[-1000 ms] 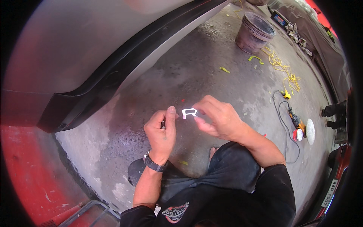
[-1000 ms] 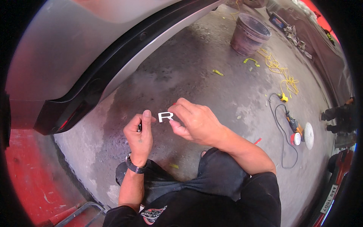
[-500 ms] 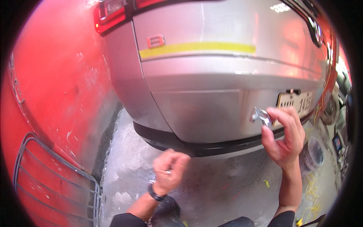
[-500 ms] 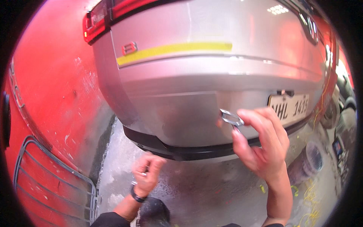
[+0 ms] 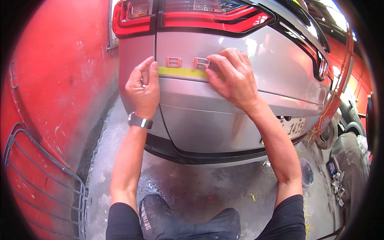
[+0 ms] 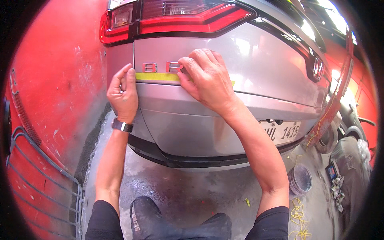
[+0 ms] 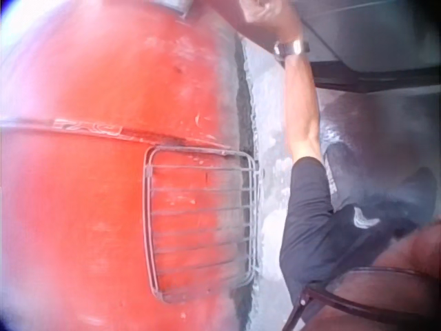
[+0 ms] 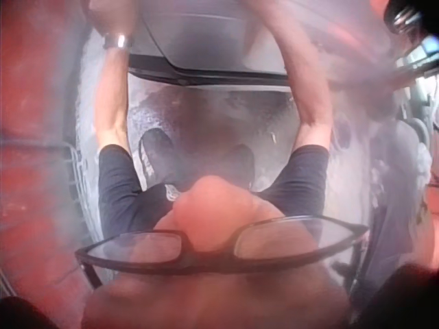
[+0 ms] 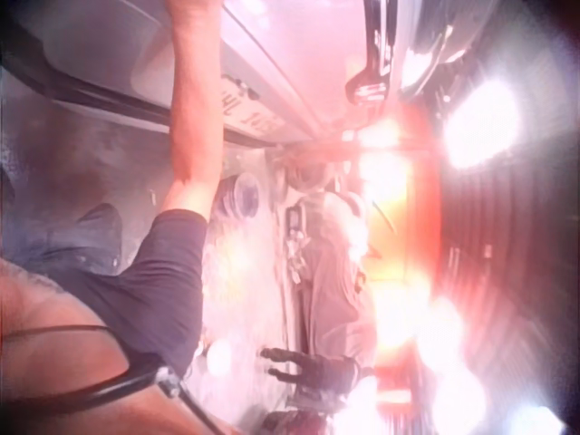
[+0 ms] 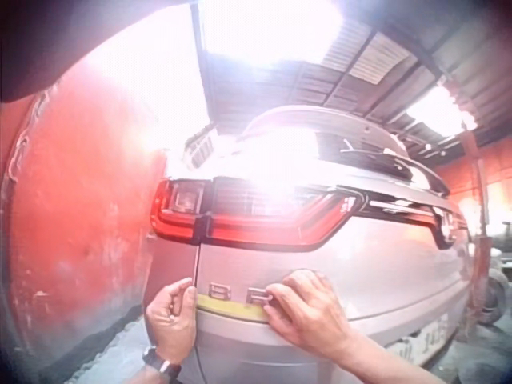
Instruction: The person applies masking tape to the rear of a silver SUV to align emblems, then peels backing from chrome letters and sticks them onto the tape line. The person uses hands to position and press the emblems in place.
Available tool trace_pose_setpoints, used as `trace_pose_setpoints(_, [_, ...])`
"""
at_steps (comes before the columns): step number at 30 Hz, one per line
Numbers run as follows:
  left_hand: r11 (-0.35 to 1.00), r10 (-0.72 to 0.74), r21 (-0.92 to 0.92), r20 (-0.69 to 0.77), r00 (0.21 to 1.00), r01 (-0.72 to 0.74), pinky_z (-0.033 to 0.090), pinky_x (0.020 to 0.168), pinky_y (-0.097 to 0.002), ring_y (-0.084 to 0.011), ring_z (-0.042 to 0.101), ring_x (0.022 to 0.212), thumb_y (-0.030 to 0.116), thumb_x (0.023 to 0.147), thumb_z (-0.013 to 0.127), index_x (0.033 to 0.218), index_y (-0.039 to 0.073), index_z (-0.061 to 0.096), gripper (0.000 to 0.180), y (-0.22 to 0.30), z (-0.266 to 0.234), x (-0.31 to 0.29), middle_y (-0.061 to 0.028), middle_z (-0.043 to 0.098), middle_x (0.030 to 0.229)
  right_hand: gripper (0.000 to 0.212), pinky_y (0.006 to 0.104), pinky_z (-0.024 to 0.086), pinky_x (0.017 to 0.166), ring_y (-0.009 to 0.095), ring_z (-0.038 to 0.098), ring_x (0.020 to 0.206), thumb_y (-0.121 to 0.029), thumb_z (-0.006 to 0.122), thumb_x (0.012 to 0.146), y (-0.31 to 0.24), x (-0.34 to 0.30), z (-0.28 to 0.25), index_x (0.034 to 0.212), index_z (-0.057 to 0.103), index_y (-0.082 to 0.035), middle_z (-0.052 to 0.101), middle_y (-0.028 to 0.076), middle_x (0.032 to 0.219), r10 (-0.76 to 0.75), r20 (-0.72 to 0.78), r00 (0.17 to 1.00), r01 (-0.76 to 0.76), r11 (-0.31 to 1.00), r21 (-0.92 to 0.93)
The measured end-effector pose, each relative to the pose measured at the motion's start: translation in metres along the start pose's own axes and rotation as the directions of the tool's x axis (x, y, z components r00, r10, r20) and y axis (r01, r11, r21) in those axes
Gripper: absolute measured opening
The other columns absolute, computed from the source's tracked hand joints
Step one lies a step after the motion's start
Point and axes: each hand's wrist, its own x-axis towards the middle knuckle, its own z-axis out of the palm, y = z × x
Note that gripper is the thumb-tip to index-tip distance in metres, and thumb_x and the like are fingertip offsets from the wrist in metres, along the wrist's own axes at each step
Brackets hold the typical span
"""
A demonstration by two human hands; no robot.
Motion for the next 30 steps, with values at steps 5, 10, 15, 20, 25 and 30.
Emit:
trace_pose_setpoints(5, [0.986,0.153,0.064,-0.007,0.988,-0.152,0.03,0.056,-0.0234,-0.0041,0.033,0.061,0.01,0.095,0.077,0.113,0.003,0.077,0.019,-0.009,-0.002,0.001,0.0078,0.04,0.069,0.03,0.0415,0.047,0.089,0.028,0.061,0.096,-0.009,0.078,0.08,-0.007,0.005,0.01,0.108,0.068,-0.007,0.063,0.008,0.096,0.008,-0.01,1.0,-0.009,0.996,-0.091])
trace_pose_setpoints(10, [0.986,0.164,-0.026,0.018,0.986,-0.164,0.031,0.055,-0.0249,-0.0048,0.033,0.061,0.008,0.094,0.076,0.112,0.004,0.076,0.019,-0.01,0.0,-0.002,0.0068,0.038,0.068,0.026,0.0409,0.046,0.088,0.028,0.061,0.097,-0.012,0.077,0.081,-0.015,0.01,0.013,0.106,0.069,-0.008,0.063,0.007,0.096,0.001,0.015,1.0,0.001,0.991,-0.133])
trace_pose_setpoints(15, [0.983,0.176,-0.053,0.007,0.984,-0.176,0.032,0.055,-0.0258,-0.006,0.035,0.06,0.01,0.092,0.078,0.111,0.006,0.077,0.019,-0.01,-0.001,-0.001,0.0051,0.039,0.067,0.026,0.0402,0.045,0.088,0.027,0.061,0.098,-0.012,0.078,0.082,-0.019,0.014,0.013,0.106,0.07,-0.008,0.064,0.006,0.096,0.019,0.048,0.999,-0.01,0.983,-0.184])
trace_pose_setpoints(20, [0.988,0.149,-0.052,0.011,0.989,-0.148,0.032,0.054,-0.0262,-0.0059,0.037,0.059,0.013,0.092,0.079,0.109,0.006,0.078,0.019,-0.008,-0.001,0.001,0.0049,0.045,0.068,0.026,0.041,0.045,0.088,0.027,0.061,0.097,-0.014,0.077,0.082,-0.021,0.015,0.014,0.106,0.07,-0.008,0.065,0.006,0.096,0.022,0.042,0.999,-0.015,0.986,-0.166])
trace_pose_setpoints(25, [0.992,0.105,-0.069,-0.007,0.994,-0.105,0.036,0.053,-0.0293,-0.0096,0.042,0.056,0.011,0.091,0.078,0.105,0.005,0.078,0.015,-0.001,0.006,0.0,0.0007,0.049,0.066,0.027,0.0413,0.045,0.089,0.028,0.062,0.096,-0.015,0.078,0.082,-0.019,0.011,0.014,0.107,0.07,-0.008,0.066,0.007,0.096,0.016,0.034,0.999,-0.01,0.984,-0.175])
trace_pose_setpoints(30, [0.992,0.114,-0.04,-0.037,0.993,-0.116,0.038,0.053,-0.0302,-0.0109,0.044,0.057,0.011,0.091,0.078,0.104,0.005,0.078,0.014,0.003,0.005,0.003,-0.0007,0.052,0.068,0.027,0.0413,0.044,0.089,0.027,0.062,0.096,-0.014,0.078,0.082,-0.02,0.013,0.019,0.107,0.071,-0.009,0.066,0.006,0.096,-0.016,0.015,1.0,0.018,0.987,-0.16])
